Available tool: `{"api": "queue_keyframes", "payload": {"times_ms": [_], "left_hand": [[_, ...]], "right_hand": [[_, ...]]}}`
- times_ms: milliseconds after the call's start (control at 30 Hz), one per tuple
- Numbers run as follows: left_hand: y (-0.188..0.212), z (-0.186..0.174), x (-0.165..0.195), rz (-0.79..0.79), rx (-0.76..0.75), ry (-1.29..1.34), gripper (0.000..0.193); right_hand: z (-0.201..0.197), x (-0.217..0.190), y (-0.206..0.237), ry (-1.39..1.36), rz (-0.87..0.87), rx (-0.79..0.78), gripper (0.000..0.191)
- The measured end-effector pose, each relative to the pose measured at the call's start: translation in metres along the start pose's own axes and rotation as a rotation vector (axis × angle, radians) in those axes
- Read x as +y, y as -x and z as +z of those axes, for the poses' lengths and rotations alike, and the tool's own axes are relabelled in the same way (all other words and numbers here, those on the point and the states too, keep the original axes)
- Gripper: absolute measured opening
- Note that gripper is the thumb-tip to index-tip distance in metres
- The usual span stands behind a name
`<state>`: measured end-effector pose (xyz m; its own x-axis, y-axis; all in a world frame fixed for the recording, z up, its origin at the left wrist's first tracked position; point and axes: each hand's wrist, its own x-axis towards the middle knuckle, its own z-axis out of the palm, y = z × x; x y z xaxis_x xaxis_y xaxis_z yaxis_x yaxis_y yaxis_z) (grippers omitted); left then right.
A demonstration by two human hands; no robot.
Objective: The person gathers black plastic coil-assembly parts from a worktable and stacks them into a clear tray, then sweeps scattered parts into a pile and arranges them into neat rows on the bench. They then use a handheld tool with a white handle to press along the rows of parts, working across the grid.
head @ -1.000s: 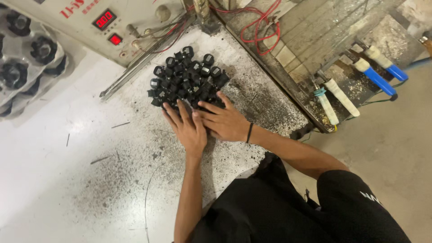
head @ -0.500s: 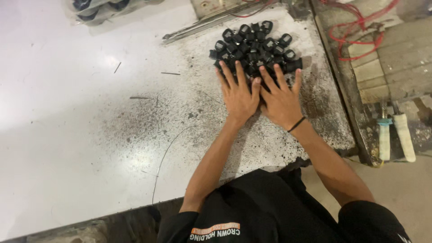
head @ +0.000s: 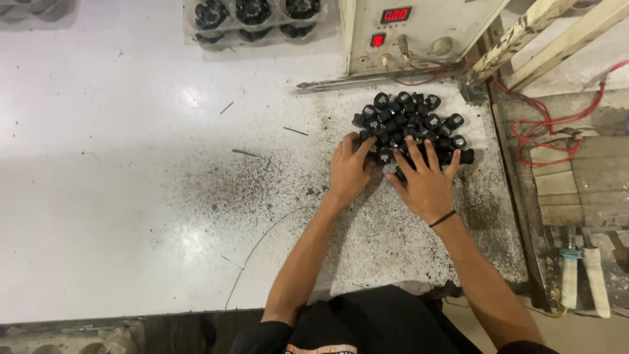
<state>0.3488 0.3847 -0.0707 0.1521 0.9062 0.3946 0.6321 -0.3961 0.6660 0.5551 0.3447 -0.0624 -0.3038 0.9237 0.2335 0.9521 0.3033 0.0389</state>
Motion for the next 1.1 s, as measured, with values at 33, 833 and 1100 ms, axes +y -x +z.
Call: {"api": "queue_keyframes", "payload": {"times_ms": [33,833,1100], "left_hand": [[0.001,-0.001,0.001,-0.016,-0.009,0.003,0.057],[0.004,-0.041,-0.026,-0.018,-0.125,0.011,0.045],[0.001,-0.076,-0.017,-0.056,-0.222,0.052,0.033]], "right_hand": [[-0.001,0.005,-0.003,-0.019,-0.008,0.014,0.057],[-0.007,-0.046,-0.035,-0.144,-0.149,0.174,0.034],[-0.01,-0.059,-0.032,0.043,-0.158,0.071,0.036]]}}
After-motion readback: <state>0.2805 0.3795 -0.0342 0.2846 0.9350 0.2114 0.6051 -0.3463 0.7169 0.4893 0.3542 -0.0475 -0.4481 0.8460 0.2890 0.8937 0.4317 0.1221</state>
